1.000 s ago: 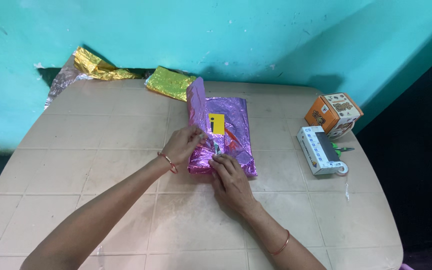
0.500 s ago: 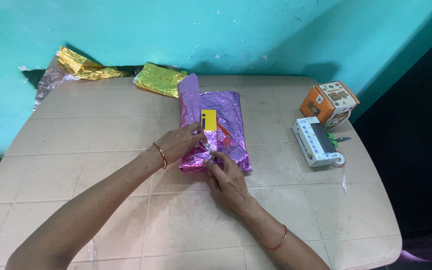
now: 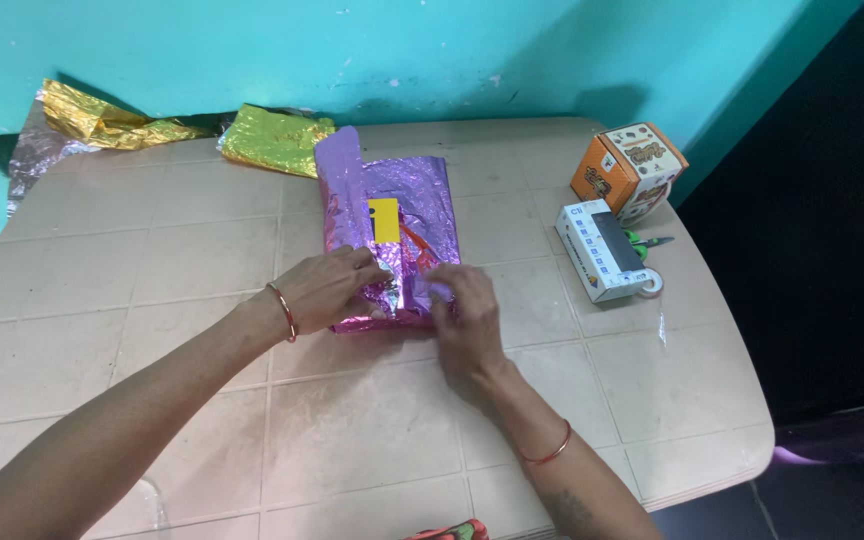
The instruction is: The person wraps a rectangular box with shiny purple foil paper on a tiled table. They fold the paper edges around the box, smooth the surface, and secure the folds with clear tape. The person then removes the box from the paper and sets it aside.
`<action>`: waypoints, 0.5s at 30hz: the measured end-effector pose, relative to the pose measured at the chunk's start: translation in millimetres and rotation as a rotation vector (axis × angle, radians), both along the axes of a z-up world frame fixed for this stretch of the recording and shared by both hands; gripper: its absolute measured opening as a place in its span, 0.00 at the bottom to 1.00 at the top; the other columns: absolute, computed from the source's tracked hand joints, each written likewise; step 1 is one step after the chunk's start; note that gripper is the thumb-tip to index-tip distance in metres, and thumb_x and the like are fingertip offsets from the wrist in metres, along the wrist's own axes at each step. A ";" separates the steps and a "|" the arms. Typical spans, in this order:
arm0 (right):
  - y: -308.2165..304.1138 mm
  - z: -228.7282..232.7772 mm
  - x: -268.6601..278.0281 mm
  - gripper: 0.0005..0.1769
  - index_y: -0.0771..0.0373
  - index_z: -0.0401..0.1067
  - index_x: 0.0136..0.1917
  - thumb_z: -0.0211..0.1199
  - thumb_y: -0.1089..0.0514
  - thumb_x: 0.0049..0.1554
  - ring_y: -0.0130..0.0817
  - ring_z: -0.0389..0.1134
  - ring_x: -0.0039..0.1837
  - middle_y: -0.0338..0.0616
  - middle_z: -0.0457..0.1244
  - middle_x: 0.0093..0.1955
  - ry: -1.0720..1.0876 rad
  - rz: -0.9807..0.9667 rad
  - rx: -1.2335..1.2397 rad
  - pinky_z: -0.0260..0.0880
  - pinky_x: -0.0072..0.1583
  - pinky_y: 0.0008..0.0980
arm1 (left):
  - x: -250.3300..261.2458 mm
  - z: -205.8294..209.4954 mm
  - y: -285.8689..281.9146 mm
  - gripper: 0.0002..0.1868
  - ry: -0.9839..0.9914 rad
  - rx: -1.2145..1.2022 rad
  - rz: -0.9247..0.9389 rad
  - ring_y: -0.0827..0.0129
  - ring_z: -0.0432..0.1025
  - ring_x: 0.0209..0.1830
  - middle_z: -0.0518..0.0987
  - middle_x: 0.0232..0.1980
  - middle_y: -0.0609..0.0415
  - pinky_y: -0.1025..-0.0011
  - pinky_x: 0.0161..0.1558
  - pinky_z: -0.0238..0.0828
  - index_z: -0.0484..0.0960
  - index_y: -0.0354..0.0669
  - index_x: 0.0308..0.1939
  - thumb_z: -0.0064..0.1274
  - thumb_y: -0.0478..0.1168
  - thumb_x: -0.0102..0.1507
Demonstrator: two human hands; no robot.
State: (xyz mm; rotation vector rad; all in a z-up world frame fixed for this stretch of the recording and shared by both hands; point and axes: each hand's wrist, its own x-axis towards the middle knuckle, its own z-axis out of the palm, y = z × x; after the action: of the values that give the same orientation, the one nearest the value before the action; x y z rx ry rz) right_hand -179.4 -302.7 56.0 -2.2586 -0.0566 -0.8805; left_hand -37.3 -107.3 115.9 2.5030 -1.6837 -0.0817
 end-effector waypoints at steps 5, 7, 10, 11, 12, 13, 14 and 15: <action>-55.1 -1.8 16.3 0.12 0.65 0.74 0.58 0.61 0.65 0.59 0.38 0.71 0.61 0.50 0.70 0.58 0.216 -0.154 0.434 0.70 0.61 0.40 | -11.2 12.1 -13.1 0.38 0.016 0.190 0.084 0.55 0.68 0.61 0.71 0.60 0.48 0.61 0.58 0.71 0.73 0.42 0.62 0.64 0.58 0.55; -53.3 -8.8 24.6 0.14 0.67 0.74 0.57 0.65 0.62 0.58 0.35 0.73 0.54 0.50 0.71 0.51 0.270 -0.104 0.461 0.73 0.55 0.37 | -14.9 13.9 -17.4 0.38 -0.016 0.230 0.107 0.56 0.68 0.61 0.70 0.59 0.47 0.62 0.59 0.71 0.72 0.39 0.60 0.66 0.56 0.55; -44.8 -15.2 36.2 0.18 0.68 0.75 0.57 0.71 0.60 0.54 0.33 0.73 0.45 0.47 0.71 0.44 0.363 -0.082 0.432 0.74 0.47 0.34 | -19.4 14.0 -18.9 0.36 -0.061 0.221 0.105 0.55 0.67 0.61 0.69 0.59 0.47 0.61 0.59 0.71 0.73 0.38 0.58 0.69 0.53 0.54; -43.6 -15.9 38.8 0.20 0.68 0.75 0.56 0.73 0.59 0.53 0.32 0.72 0.43 0.46 0.71 0.42 0.396 -0.084 0.411 0.73 0.45 0.32 | -20.2 13.8 -18.7 0.37 -0.073 0.212 0.099 0.54 0.67 0.60 0.68 0.59 0.47 0.61 0.59 0.71 0.73 0.38 0.58 0.70 0.52 0.52; -43.7 -17.0 38.9 0.19 0.68 0.76 0.56 0.72 0.60 0.52 0.31 0.72 0.42 0.45 0.71 0.42 0.413 -0.085 0.455 0.73 0.44 0.31 | -21.1 13.1 -18.4 0.37 -0.081 0.204 0.092 0.54 0.67 0.60 0.68 0.60 0.47 0.61 0.58 0.71 0.73 0.39 0.58 0.70 0.51 0.51; -45.0 -17.6 38.7 0.19 0.68 0.76 0.57 0.71 0.62 0.52 0.29 0.72 0.42 0.44 0.71 0.42 0.430 -0.086 0.500 0.73 0.43 0.30 | -21.2 12.5 -18.5 0.36 -0.075 0.205 0.101 0.54 0.67 0.60 0.68 0.59 0.47 0.62 0.58 0.72 0.73 0.39 0.58 0.70 0.51 0.51; -46.3 -18.3 38.1 0.19 0.68 0.77 0.57 0.70 0.63 0.51 0.28 0.71 0.41 0.43 0.70 0.41 0.447 -0.086 0.546 0.74 0.42 0.29 | -21.1 12.1 -17.8 0.36 -0.069 0.207 0.110 0.55 0.67 0.59 0.68 0.59 0.48 0.62 0.58 0.72 0.73 0.40 0.57 0.70 0.51 0.52; -47.3 -19.2 37.4 0.18 0.69 0.76 0.56 0.69 0.65 0.51 0.28 0.71 0.41 0.43 0.70 0.41 0.428 -0.063 0.672 0.74 0.42 0.29 | -20.8 11.8 -16.9 0.35 -0.064 0.209 0.119 0.55 0.68 0.59 0.68 0.58 0.48 0.62 0.59 0.72 0.74 0.41 0.57 0.70 0.50 0.52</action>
State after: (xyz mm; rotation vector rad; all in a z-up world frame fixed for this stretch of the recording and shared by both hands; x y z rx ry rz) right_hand -142.0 -350.0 36.7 -1.7607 0.4422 -0.3458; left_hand -58.1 -124.1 127.7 2.7803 -1.6221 -0.1770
